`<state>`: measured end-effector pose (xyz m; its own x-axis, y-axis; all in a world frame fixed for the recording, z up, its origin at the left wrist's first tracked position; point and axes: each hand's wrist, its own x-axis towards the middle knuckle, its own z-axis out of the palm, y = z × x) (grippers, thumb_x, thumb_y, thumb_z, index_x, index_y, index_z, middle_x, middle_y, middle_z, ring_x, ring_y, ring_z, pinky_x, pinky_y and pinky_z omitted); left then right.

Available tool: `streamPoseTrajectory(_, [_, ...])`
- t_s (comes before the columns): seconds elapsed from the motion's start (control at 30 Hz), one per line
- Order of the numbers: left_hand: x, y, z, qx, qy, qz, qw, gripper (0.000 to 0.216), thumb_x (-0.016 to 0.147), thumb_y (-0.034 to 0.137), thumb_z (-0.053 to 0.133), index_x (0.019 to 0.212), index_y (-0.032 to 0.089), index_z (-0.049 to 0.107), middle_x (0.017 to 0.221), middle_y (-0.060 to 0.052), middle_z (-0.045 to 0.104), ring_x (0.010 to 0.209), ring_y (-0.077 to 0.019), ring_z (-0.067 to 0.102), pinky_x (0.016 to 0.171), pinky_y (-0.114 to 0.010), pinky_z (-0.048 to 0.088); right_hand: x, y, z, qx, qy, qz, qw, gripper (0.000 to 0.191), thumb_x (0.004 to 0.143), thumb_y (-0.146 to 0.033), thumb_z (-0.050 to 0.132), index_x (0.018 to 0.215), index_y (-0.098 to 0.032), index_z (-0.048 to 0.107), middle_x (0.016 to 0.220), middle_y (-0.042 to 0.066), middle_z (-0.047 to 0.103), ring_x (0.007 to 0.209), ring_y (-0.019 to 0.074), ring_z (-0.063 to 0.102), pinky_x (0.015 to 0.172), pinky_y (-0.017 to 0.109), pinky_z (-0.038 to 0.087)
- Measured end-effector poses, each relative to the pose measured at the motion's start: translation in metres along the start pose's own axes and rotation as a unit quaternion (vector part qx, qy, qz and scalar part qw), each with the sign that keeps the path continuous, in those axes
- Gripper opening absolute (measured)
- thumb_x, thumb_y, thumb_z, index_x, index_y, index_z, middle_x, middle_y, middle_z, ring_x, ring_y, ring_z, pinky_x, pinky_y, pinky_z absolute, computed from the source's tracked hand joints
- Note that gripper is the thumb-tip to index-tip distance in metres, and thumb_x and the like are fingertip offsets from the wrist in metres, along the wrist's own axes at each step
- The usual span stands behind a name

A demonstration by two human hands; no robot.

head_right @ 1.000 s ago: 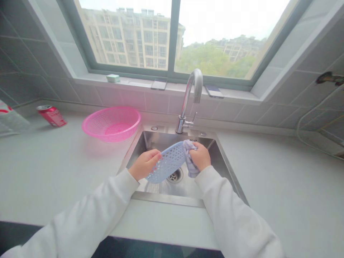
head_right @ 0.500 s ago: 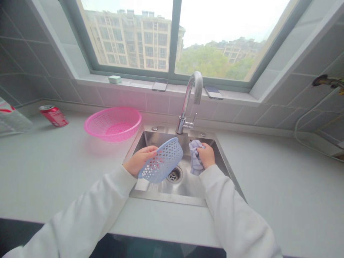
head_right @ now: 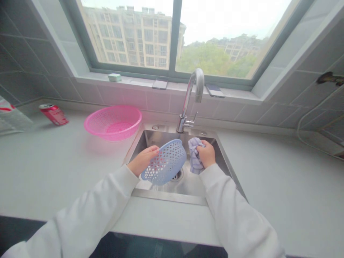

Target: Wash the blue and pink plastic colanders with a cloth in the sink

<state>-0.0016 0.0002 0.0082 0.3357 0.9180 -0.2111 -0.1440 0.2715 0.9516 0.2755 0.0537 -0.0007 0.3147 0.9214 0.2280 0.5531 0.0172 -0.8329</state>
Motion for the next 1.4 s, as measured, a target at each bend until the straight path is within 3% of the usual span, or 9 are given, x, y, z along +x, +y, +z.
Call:
streamPoseTrajectory(0.13, [-0.004,-0.001,0.002,0.029,0.004,0.043,0.999,0.027,0.083,0.044,0.062,0.080,0.020,0.049,0.066,0.003,0.056,0.057,-0.0135,0.056,0.051,-0.024,0.043,-0.047,-0.033,0.007,-0.018,-0.034,-0.239,0.970,0.025,0.064,-0.023,0.053,0.082,-0.021,0.070,0.080,0.004,0.066,0.074,0.0202,0.061,0.069,0.031,0.046])
streamPoseTrajectory(0.27, [-0.011,-0.004,0.008,0.103,0.009,0.141,0.985,0.032,0.087,0.048,0.056,0.074,0.019,0.051,0.064,0.005,0.048,0.058,-0.0108,0.046,0.054,-0.023,0.038,-0.097,-0.062,0.015,-0.056,-0.131,-0.498,0.855,0.018,0.067,-0.020,0.056,0.078,-0.023,0.070,0.075,0.002,0.057,0.060,0.0149,0.052,0.055,0.026,0.040])
streamPoseTrajectory(0.53, [-0.015,-0.005,0.008,0.148,-0.019,0.105,0.983,0.055,0.085,0.077,0.049,0.082,0.022,0.048,0.066,0.002,0.054,0.056,-0.0147,0.056,0.050,-0.025,0.042,-0.038,-0.032,-0.002,-0.128,0.035,-0.356,0.925,0.025,0.067,-0.017,0.054,0.085,-0.021,0.071,0.078,0.004,0.062,0.072,0.0197,0.062,0.064,0.029,0.048])
streamPoseTrajectory(0.63, [-0.015,-0.008,0.011,0.125,-0.021,0.120,0.985,0.058,0.085,0.079,0.047,0.083,0.021,0.049,0.067,0.003,0.052,0.059,-0.0152,0.056,0.052,-0.026,0.043,-0.054,-0.042,-0.001,-0.130,0.041,-0.429,0.893,0.020,0.068,-0.018,0.056,0.082,-0.021,0.071,0.078,0.004,0.059,0.065,0.0170,0.058,0.058,0.027,0.045])
streamPoseTrajectory(0.8, [-0.018,-0.003,0.009,0.153,0.008,0.204,0.967,0.066,0.088,0.083,0.035,0.074,0.019,0.049,0.068,0.001,0.047,0.062,-0.0130,0.044,0.056,-0.026,0.039,-0.106,-0.071,0.018,-0.116,-0.087,-0.606,0.782,0.016,0.071,-0.021,0.055,0.075,-0.025,0.069,0.069,0.002,0.053,0.054,0.0146,0.046,0.051,0.026,0.034])
streamPoseTrajectory(0.9, [-0.017,0.001,0.003,0.180,0.014,0.200,0.963,0.058,0.089,0.076,0.043,0.076,0.020,0.049,0.067,0.001,0.052,0.063,-0.0138,0.049,0.058,-0.026,0.039,-0.087,-0.060,0.019,-0.103,-0.072,-0.537,0.834,0.019,0.071,-0.022,0.056,0.082,-0.024,0.072,0.085,0.005,0.064,0.064,0.0148,0.056,0.057,0.025,0.042])
streamPoseTrajectory(1.07, [-0.015,0.001,0.001,0.158,-0.026,0.125,0.979,0.037,0.088,0.055,0.062,0.081,0.020,0.052,0.065,0.002,0.058,0.059,-0.0144,0.058,0.056,-0.025,0.042,-0.016,-0.011,0.003,-0.149,-0.012,-0.195,0.969,0.035,0.069,-0.027,0.052,0.095,-0.021,0.075,0.093,0.009,0.070,0.087,0.0251,0.064,0.079,0.035,0.049])
streamPoseTrajectory(1.2, [-0.015,0.002,0.004,0.045,-0.057,0.095,0.993,0.042,0.081,0.054,0.070,0.098,0.017,0.063,0.072,0.001,0.061,0.059,-0.0129,0.058,0.054,-0.025,0.043,0.008,0.015,-0.003,-0.086,-0.035,0.011,0.996,0.039,0.062,-0.028,0.052,0.092,-0.021,0.074,0.088,0.008,0.075,0.086,0.0270,0.066,0.080,0.037,0.049])
streamPoseTrajectory(1.4, [-0.015,0.010,-0.005,-0.115,-0.093,0.074,0.986,0.051,0.075,0.046,0.081,0.116,0.019,0.068,0.097,-0.008,0.074,0.081,-0.0207,0.071,0.069,-0.030,0.052,0.011,0.025,-0.001,-0.036,-0.012,0.021,0.999,0.038,0.060,-0.030,0.053,0.090,-0.019,0.073,0.089,0.008,0.076,0.088,0.0280,0.066,0.081,0.038,0.049])
